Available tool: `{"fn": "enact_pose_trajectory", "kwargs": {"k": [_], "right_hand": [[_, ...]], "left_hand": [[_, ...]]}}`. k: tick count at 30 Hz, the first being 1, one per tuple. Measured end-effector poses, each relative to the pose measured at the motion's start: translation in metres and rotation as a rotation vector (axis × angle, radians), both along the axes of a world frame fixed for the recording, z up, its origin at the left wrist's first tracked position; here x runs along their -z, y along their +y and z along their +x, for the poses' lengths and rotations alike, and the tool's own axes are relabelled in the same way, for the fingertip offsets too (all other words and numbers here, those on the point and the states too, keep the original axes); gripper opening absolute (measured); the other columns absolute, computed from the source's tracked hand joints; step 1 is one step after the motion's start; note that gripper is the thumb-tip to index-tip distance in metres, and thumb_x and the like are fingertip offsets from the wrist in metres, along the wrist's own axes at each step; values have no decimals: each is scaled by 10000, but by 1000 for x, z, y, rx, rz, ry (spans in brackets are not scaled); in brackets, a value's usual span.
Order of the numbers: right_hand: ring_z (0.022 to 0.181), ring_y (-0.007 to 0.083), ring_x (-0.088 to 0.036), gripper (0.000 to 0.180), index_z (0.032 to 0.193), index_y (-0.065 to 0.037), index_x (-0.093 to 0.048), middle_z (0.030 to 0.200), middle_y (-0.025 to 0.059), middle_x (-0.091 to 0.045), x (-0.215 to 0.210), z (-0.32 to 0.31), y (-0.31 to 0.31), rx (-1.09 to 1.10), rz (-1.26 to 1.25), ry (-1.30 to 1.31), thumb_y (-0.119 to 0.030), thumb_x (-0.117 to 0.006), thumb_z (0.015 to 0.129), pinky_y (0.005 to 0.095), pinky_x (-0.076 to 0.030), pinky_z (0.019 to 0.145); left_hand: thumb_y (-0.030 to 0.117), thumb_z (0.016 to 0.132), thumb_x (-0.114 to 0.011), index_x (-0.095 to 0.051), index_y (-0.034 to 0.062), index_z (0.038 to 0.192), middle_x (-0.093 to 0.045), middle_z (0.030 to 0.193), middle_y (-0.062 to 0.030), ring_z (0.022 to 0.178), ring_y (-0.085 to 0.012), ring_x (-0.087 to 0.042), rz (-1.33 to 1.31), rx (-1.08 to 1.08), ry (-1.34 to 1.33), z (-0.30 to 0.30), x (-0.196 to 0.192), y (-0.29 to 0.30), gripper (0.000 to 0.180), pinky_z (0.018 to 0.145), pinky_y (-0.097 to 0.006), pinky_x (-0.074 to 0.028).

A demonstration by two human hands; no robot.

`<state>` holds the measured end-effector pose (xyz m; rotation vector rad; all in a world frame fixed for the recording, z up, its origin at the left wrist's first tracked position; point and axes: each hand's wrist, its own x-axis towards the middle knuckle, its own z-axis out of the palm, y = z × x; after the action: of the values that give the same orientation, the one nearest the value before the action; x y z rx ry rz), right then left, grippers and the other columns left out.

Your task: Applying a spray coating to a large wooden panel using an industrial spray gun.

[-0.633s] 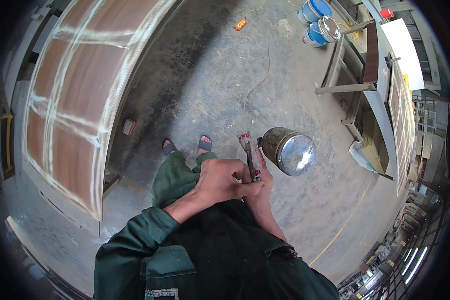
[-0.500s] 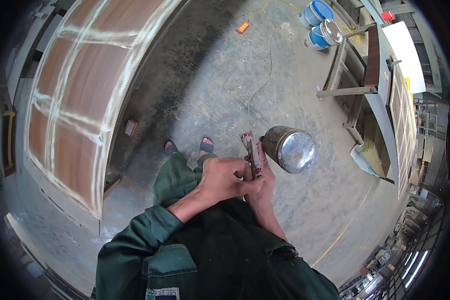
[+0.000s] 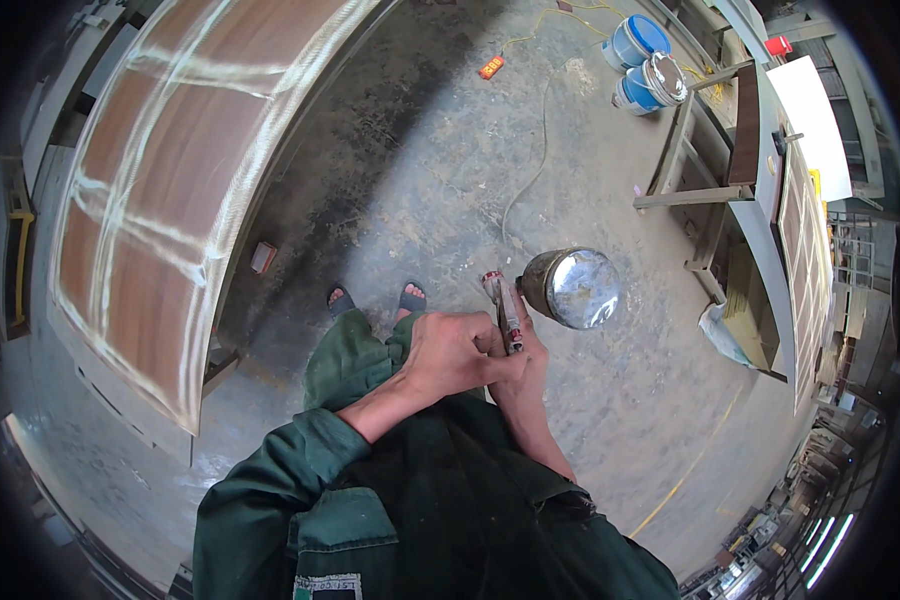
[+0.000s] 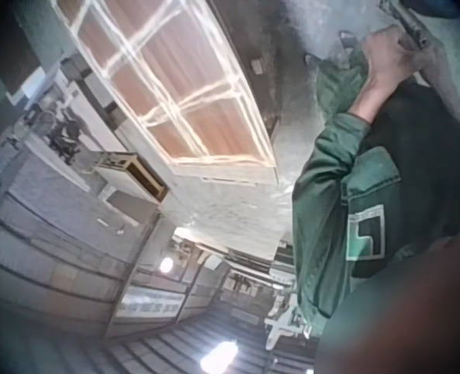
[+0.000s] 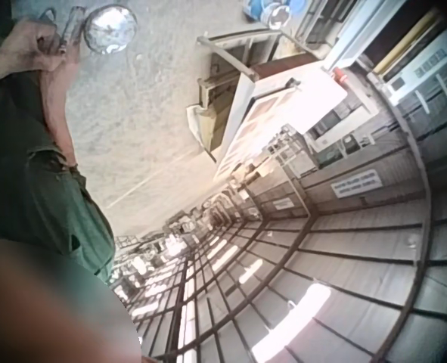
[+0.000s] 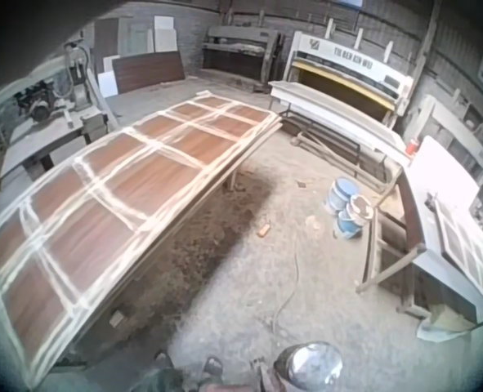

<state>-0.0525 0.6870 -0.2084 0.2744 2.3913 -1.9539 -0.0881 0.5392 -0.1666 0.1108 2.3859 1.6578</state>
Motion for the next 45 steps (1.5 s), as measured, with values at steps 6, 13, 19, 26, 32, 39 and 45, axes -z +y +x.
{"fn": "enact_pose_trajectory", "kwargs": {"k": [6,13,19,26,32,39,45], "right_hand": [[1322,266,-613,584,1533,45,-467,1471,224,-609,-18,-3,-1,-39,85,6,61,-619,969,355,-511,1041],[1320,259,-604,591,1526,71,-466,1474,207,-607,-17,-5,3,-75,157,73,84,-628,958,343,-515,1038],[1297,262,-622,583,1524,58,-476,1457,215,-619,-14,-7,3,-23,-2,35,82,-627,961,349,-517,1034],[1281,271,-636,583,1516,55,-489,1433,224,-633,-20,-9,7,-101,235,52,71,-643,954,359,-513,1037],[1266,278,-650,573,1495,51,-520,1398,234,-651,-10,-8,11,-79,208,63,40,-678,945,367,-522,1021],[1270,315,-660,587,1496,30,-527,1402,252,-645,-8,-15,12,-102,273,89,23,-699,935,380,-537,999],[1284,319,-652,599,1499,32,-524,1416,254,-636,-4,-20,9,-70,184,84,26,-700,925,380,-540,999]], "left_hand": [[345,659,-876,-662,116,614,-660,583,-38,530,-217,-675,-13,-12,2,-1,-2,2,317,530,-340,-519],[345,657,-876,-659,112,614,-663,586,-39,542,-227,-685,-22,-11,23,-1,-5,4,321,534,-347,-527],[349,660,-880,-658,110,617,-671,600,-45,562,-238,-698,2,-27,30,0,-5,5,329,542,-354,-533],[362,664,-894,-681,118,636,-675,605,-38,562,-227,-698,-10,-37,37,1,-2,7,325,540,-344,-531],[352,662,-884,-684,125,634,-684,613,-35,566,-223,-700,-6,-45,32,-1,0,8,305,543,-338,-533],[337,664,-872,-686,123,633,-702,642,-36,592,-218,-713,-12,-40,8,-6,-3,6,285,561,-339,-542],[328,666,-873,-693,121,639,-708,654,-37,608,-222,-719,-14,-55,28,-11,-5,5,276,570,-338,-546]]}}
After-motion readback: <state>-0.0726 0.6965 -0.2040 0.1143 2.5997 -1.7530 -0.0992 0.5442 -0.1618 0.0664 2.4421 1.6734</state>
